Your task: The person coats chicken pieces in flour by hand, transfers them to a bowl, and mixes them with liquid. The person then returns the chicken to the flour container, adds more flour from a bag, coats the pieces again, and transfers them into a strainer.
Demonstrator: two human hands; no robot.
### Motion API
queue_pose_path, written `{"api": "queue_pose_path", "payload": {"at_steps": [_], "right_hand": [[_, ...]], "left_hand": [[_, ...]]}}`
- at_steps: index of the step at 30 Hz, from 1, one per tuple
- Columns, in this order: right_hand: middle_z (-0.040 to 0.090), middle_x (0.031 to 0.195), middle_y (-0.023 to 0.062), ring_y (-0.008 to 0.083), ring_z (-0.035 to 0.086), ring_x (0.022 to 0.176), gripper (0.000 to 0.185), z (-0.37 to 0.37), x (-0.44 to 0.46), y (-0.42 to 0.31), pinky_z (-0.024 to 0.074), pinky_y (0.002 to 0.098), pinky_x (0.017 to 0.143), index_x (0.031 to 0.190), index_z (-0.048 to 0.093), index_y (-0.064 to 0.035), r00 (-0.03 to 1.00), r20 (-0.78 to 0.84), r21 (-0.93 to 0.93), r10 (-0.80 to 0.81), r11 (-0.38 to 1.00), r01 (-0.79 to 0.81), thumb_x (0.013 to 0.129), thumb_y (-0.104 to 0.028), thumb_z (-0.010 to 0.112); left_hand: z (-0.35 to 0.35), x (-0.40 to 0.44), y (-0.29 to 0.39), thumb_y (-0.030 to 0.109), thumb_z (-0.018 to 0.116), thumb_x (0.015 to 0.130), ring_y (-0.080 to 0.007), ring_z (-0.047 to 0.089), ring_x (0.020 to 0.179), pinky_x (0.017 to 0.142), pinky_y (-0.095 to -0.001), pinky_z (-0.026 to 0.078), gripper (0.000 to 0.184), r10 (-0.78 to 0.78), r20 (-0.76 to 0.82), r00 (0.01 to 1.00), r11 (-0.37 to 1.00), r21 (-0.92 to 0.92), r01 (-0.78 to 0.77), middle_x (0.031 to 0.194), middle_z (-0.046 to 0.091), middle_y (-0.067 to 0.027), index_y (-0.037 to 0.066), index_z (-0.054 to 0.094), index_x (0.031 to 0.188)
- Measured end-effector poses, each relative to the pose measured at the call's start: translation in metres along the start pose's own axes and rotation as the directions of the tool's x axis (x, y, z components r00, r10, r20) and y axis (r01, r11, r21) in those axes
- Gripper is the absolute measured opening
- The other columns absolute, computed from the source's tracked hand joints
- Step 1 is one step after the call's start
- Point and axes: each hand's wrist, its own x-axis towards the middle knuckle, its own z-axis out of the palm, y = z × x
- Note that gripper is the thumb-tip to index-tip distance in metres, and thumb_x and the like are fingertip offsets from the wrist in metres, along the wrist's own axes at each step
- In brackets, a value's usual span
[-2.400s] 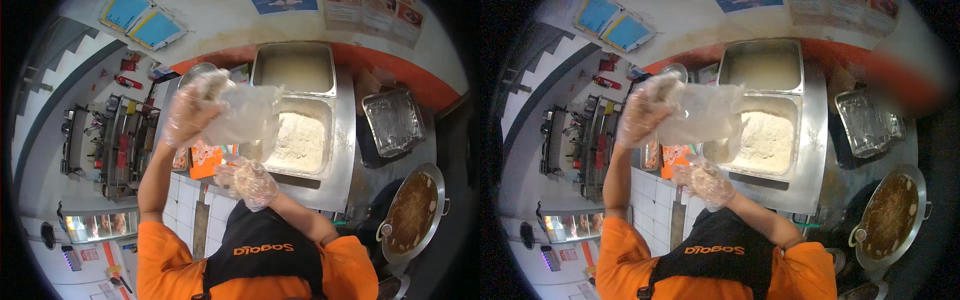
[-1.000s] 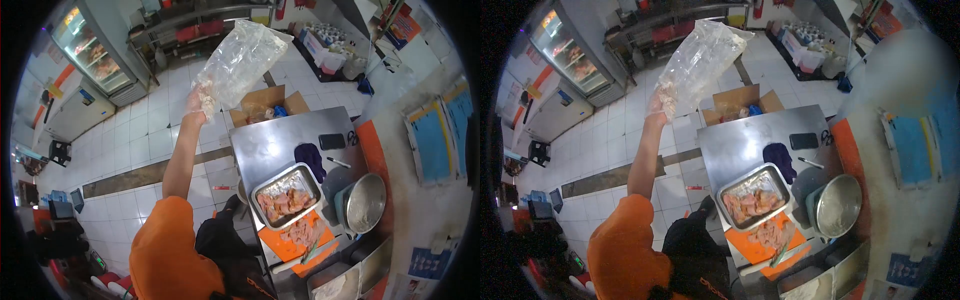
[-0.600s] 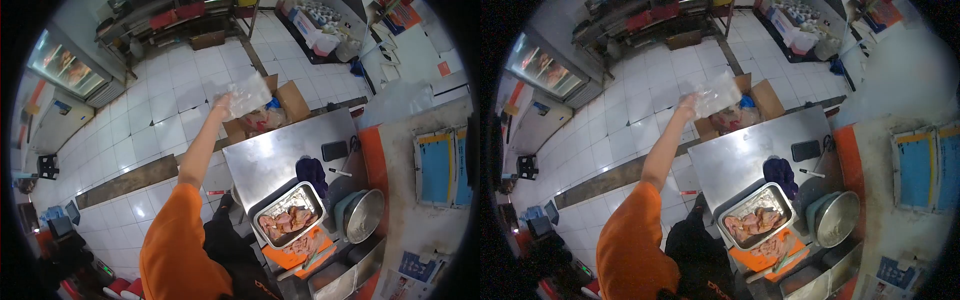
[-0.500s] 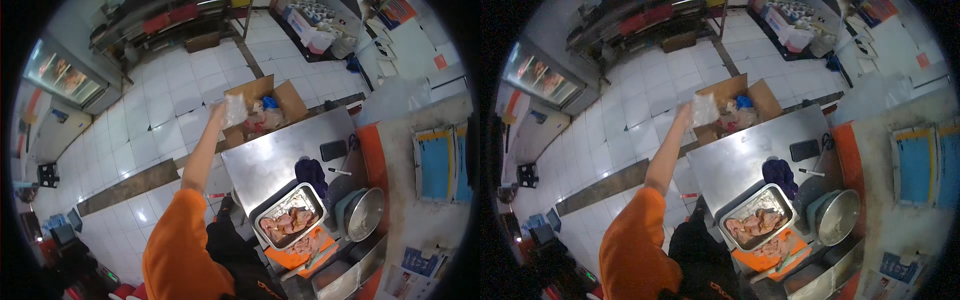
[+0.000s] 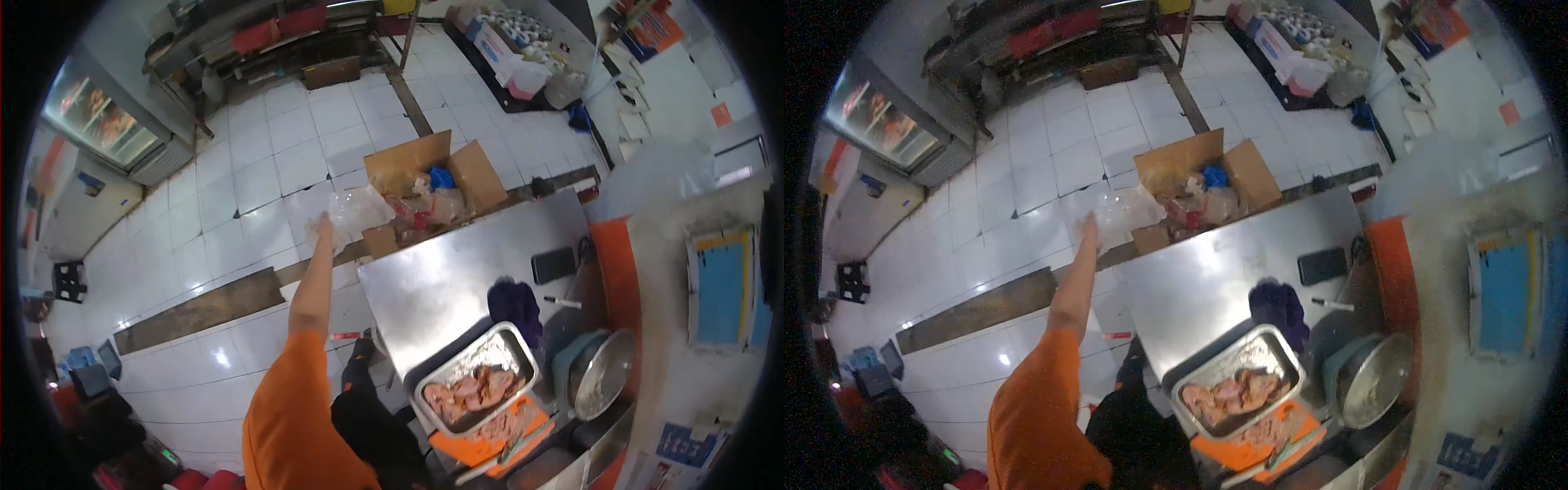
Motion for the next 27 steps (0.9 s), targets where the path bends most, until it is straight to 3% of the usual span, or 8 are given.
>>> {"api": "queue_pose_path", "payload": {"at_steps": [5,10,12,15,17,21,25,27], "right_hand": [[0.047,0.121,0.0108,0.0222,0.052,0.104,0.062,0.016,0.004,0.009,0.045,0.0363,0.089,0.148,0.032,-0.0031,0.997,-0.03,-0.148,-0.067,0.987,0.062,0.095,-0.031,0.049],[0.046,0.127,0.0118,0.023,0.052,0.109,0.061,0.02,0.01,0.007,0.0445,0.0366,0.092,0.148,0.032,-0.0031,0.995,-0.032,-0.238,-0.099,0.967,0.088,0.095,-0.03,0.05],[0.046,0.129,0.0122,0.0233,0.052,0.11,0.061,0.017,0.011,0.004,0.0443,0.0367,0.093,0.148,0.032,-0.0031,0.993,-0.041,-0.246,-0.107,0.965,0.094,0.095,-0.029,0.05],[0.045,0.133,0.0128,0.0237,0.052,0.113,0.061,0.003,0.014,-0.001,0.044,0.037,0.095,0.148,0.032,-0.0032,0.992,-0.051,-0.247,-0.118,0.964,0.102,0.095,-0.028,0.05],[0.045,0.135,0.0132,0.024,0.052,0.114,0.061,-0.016,0.015,-0.005,0.0438,0.0371,0.096,0.148,0.032,-0.0032,0.99,-0.06,-0.245,-0.131,0.963,0.112,0.096,-0.028,0.05],[0.044,0.14,0.014,0.0247,0.052,0.118,0.06,-0.101,0.017,-0.02,0.0434,0.0374,0.099,0.148,0.032,-0.0032,0.971,-0.093,-0.311,-0.22,0.933,0.182,0.096,-0.027,0.05],[0.044,0.144,0.0148,0.0253,0.052,0.121,0.06,-0.257,0.014,-0.045,0.0431,0.0376,0.102,0.148,0.032,-0.0032,0.946,-0.088,-0.415,-0.311,0.875,0.25,0.096,-0.026,0.05],[0.045,0.143,0.0157,0.0262,0.052,0.122,0.064,-0.245,0.034,-0.059,0.048,0.0376,0.094,0.146,0.034,-0.0036,0.984,-0.122,-0.285,-0.129,0.954,0.09,0.09,-0.015,0.061]], "left_hand": [[0.019,-0.006,-0.031,0.046,0.057,0.09,-0.0336,0.055,0.118,0.102,-0.042,0.042,0.055,0.232,-0.039,0.972,0.781,0.603,-0.162,0.131,0.057,-0.0161,0.005,0.058,0.127],[0.052,-0.105,0.071,0.046,0.061,0.087,-0.0355,0.062,0.106,0.095,-0.045,0.044,0.055,0.433,0.381,0.817,0.82,0.211,-0.533,0.112,0.066,-0.0191,0.006,0.058,0.125],[0.097,-0.09,0.071,0.047,0.062,0.087,-0.0354,0.064,0.101,0.091,-0.0451,0.047,0.054,0.587,0.641,0.494,0.465,0.232,-0.854,0.108,0.067,-0.0196,0.007,0.059,0.124],[0.121,-0.14,0.128,0.048,0.059,0.089,-0.0341,0.064,0.1,0.088,-0.0444,0.048,0.049,0.434,0.712,0.552,0.42,0.382,-0.823,0.107,0.067,-0.0186,0.009,0.063,0.119],[0.129,-0.123,0.125,0.049,0.058,0.09,-0.0329,0.064,0.098,0.086,-0.044,0.049,0.049,0.678,0.642,0.358,0.38,0.11,-0.918,0.107,0.067,-0.0173,0.008,0.065,0.116],[0.053,-0.149,0.208,0.04,0.058,0.092,-0.0264,0.063,0.102,0.087,-0.0387,0.052,0.046,0.426,0.835,0.348,0.584,0.04,-0.811,0.123,0.061,-0.014,0.006,0.061,0.123],[-0.022,-0.222,0.23,0.033,0.053,0.095,-0.0245,0.058,0.114,0.087,-0.0374,0.053,0.045,0.603,0.752,0.267,0.555,-0.156,-0.817,0.134,0.054,-0.0144,0.004,0.057,0.128],[-0.059,-0.288,0.237,0.03,0.051,0.096,-0.0235,0.056,0.119,0.086,-0.0368,0.054,0.044,0.695,0.679,0.237,0.538,-0.272,-0.798,0.139,0.05,-0.0146,0.003,0.055,0.131]]}}
